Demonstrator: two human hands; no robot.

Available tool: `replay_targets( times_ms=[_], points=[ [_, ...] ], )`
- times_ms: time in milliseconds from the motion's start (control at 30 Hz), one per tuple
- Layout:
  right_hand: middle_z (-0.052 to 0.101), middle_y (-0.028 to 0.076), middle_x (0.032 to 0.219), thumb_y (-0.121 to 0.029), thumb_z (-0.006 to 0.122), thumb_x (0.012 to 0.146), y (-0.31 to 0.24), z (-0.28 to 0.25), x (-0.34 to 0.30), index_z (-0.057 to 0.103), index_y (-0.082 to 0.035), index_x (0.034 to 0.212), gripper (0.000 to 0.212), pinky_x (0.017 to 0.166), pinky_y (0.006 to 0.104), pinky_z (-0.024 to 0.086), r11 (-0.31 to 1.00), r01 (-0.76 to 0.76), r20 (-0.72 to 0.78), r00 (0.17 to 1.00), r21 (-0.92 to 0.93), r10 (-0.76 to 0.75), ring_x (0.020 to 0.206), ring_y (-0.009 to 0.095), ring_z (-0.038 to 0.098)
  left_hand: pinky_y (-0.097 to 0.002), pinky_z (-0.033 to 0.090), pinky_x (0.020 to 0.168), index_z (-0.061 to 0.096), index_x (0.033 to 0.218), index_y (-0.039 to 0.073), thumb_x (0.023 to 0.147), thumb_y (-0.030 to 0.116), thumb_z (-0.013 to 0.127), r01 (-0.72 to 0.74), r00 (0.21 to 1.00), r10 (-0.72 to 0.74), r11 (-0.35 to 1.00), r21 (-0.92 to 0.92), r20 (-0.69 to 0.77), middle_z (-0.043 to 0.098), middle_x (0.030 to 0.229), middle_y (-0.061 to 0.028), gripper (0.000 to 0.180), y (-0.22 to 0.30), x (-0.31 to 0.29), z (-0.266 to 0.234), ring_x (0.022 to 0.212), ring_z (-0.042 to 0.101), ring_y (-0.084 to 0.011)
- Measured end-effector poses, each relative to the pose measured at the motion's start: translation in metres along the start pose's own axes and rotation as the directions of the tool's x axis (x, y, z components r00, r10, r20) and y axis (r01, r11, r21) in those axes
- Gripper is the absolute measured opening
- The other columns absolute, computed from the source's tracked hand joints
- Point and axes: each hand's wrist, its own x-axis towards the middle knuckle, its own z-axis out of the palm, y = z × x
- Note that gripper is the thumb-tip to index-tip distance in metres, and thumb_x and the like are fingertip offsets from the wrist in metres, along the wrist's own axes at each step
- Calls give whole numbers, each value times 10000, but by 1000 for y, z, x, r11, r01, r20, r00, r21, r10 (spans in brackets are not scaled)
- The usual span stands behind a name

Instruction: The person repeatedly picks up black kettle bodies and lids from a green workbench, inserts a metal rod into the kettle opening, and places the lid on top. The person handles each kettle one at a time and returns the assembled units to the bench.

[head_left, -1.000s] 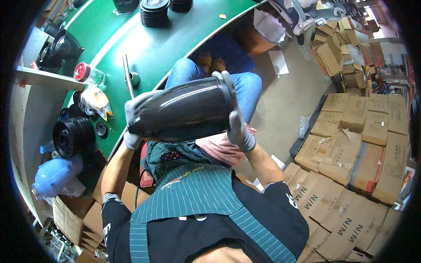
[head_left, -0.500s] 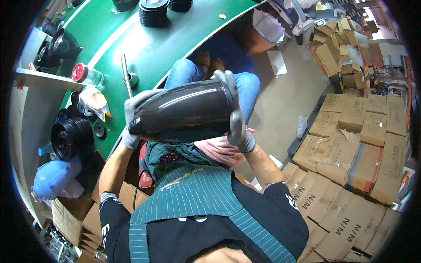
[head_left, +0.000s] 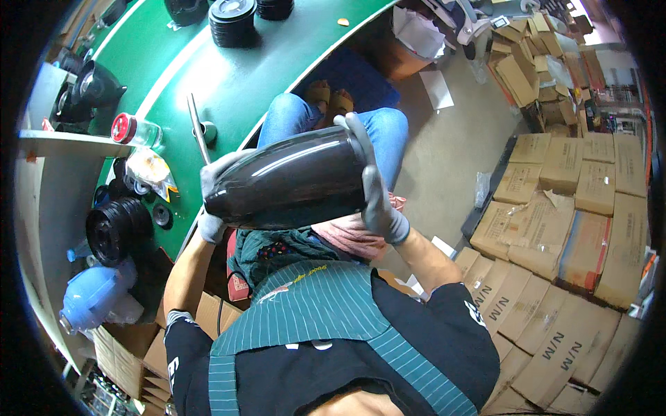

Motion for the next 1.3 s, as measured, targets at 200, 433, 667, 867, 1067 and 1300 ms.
replay_targets(
  times_ms=[200,433,667,867,1067,1300],
  points=[
    [583,98,1516,-397,254,1199,2,-31,12,446,-29,1615,588,1279,341,303,892,-413,-103,894,185,436,1417,196,520,-420,606,913,760,1234,10,826,169,760,-315,948,311,882,351,69,773,1152,-215,437,52,20,12,1055,778,-390],
    [680,186,1421,-283,696,1027,-7,-85,71,667,-25,1414,466,1107,389,495,887,-198,152,947,-417,283,1321,229,624,-505,490,1149,476,1568,24,793,77,815,-368,926,290,833,413,241,594,1484,-247,847,-37,-42,76,1349,595,-428],
    [676,157,1215,-480,802,752,64,2,9,750,-105,1231,611,949,464,470,537,133,173,985,-833,26,1132,336,633,-508,423,1199,516,1540,2,1042,410,660,-11,914,338,569,822,-222,594,1480,-258,660,-116,15,-7,1416,534,-426],
    [687,165,1240,-504,804,773,71,-2,17,744,-84,1232,625,1016,494,476,632,102,128,992,-768,-4,1165,351,640,-521,450,1121,455,1597,2,1054,338,653,389,911,-106,538,748,-398,598,1474,-290,668,-196,48,-47,1312,597,-468],
    [680,206,1396,-255,567,1073,119,5,16,640,-39,1437,430,1112,455,509,897,57,-139,982,-439,-130,1292,330,657,-345,599,1003,470,1591,-21,1072,118,661,213,977,-214,974,-72,-10,770,1261,-149,569,-97,54,-32,1135,745,-221],
    [628,271,1423,-810,248,1055,48,-3,34,282,-5,1677,1018,1142,475,504,753,-284,-267,813,594,518,1267,345,662,-355,582,1043,657,1448,13,898,76,858,114,941,-119,993,34,317,748,1305,-101,589,56,74,-1,1183,699,-181]
  ],
)
